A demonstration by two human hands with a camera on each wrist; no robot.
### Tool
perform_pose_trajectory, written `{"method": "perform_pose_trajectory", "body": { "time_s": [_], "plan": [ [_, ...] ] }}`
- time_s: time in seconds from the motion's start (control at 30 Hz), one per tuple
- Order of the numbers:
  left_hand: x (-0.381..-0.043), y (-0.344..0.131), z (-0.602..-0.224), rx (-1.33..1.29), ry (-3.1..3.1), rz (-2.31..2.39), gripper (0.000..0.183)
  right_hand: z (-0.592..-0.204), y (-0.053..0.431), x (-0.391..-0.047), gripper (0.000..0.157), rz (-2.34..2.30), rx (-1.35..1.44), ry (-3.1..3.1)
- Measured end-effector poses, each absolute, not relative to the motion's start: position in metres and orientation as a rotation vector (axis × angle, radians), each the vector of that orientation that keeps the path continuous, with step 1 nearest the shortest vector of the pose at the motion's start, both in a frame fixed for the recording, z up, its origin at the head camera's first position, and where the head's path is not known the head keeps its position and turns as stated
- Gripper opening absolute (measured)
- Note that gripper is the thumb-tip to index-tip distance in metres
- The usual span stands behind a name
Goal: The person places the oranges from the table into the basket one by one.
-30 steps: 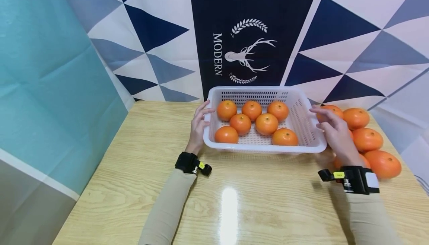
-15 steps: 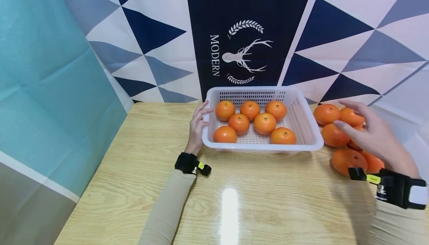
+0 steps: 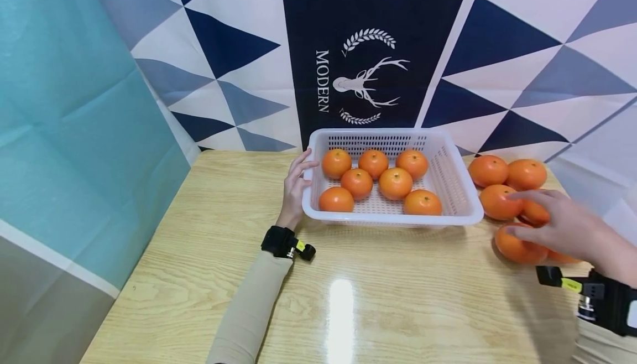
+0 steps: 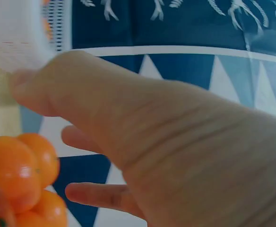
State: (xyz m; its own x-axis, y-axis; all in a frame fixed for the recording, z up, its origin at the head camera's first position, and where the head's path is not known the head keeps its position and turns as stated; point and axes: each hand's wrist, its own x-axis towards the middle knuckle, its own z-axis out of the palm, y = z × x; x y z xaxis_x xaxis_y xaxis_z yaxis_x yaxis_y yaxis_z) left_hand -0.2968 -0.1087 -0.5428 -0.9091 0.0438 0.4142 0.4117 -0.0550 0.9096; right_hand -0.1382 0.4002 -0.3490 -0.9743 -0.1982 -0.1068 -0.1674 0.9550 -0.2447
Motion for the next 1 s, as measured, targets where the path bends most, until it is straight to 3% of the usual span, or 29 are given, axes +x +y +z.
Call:
{"method": "perform_pose_trajectory", "body": {
  "time_s": [0.27, 0.47, 0.83, 1.0],
  "plan": [
    [-0.297, -0.109, -0.544, -0.482, -1.968, -2.044, 0.051, -0.362, 0.400, -0.135, 0.073, -0.316, -0.347, 2.946],
    [-0.297, -0.109, -0.545, -0.469, -1.977, -2.023, 0.052, -0.371, 0.402, -0.139, 0.061, -0.418, -0.371, 2.911],
    [-0.298, -0.109, -0.546, -0.452, -1.981, -2.050, 0.053, -0.382, 0.404, -0.141, 0.055, -0.411, -0.394, 2.816],
    [-0.297, -0.108, -0.545, -0.452, -1.986, -2.044, 0.053, -0.380, 0.400, -0.143, 0.045, -0.441, -0.242, 2.706]
  ]
}}
